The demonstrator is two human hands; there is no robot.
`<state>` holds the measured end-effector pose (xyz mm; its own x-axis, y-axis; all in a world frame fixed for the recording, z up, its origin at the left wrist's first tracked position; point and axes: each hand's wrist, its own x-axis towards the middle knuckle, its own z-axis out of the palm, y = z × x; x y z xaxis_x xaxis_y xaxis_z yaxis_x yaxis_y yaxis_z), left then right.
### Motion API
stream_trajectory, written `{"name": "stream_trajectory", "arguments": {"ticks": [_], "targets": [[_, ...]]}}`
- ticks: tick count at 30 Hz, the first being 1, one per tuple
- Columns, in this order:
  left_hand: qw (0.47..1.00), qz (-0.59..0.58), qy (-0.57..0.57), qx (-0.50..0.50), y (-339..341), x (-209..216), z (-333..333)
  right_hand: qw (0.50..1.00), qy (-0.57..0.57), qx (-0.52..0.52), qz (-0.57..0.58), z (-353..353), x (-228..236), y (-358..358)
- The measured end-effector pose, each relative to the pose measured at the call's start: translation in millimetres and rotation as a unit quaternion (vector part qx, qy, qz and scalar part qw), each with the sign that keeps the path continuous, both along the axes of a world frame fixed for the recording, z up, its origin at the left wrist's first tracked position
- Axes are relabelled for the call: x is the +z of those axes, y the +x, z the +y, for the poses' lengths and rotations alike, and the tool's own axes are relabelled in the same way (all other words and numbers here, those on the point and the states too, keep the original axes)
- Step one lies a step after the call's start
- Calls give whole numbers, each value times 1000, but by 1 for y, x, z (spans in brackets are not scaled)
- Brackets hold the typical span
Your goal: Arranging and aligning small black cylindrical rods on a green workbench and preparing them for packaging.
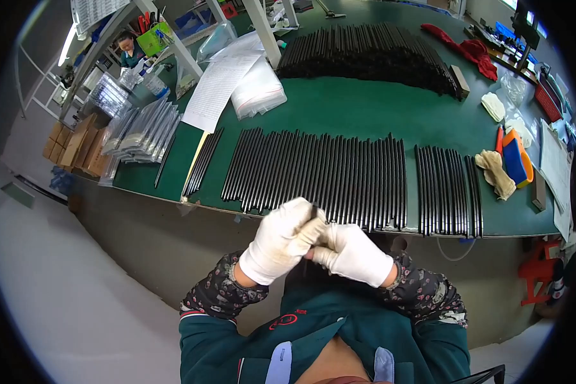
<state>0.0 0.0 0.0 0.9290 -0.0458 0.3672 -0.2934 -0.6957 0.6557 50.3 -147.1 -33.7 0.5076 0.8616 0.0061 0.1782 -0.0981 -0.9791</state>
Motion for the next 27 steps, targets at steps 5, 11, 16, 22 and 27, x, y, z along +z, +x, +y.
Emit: {"name": "stream_trajectory", "arguments": {"ticks": [5, 11, 16, 22, 27], "targets": [[921, -104, -311, 210, 9, 47, 15, 985, -57, 148, -69, 2, -46, -25], [951, 13, -90, 295, 46, 55, 125, 989, -41, 81, 113, -11, -45, -16], [916, 125, 170, 342, 77, -5, 188, 977, -68, 95, 177, -18, -52, -20], [856, 208, 282, 381, 111, -28, 184, 975, -74, 86, 189, -18, -54, -19], [872, 183, 230, 392, 105, -23, 191, 964, -91, 84, 235, -17, -56, -17]]}}
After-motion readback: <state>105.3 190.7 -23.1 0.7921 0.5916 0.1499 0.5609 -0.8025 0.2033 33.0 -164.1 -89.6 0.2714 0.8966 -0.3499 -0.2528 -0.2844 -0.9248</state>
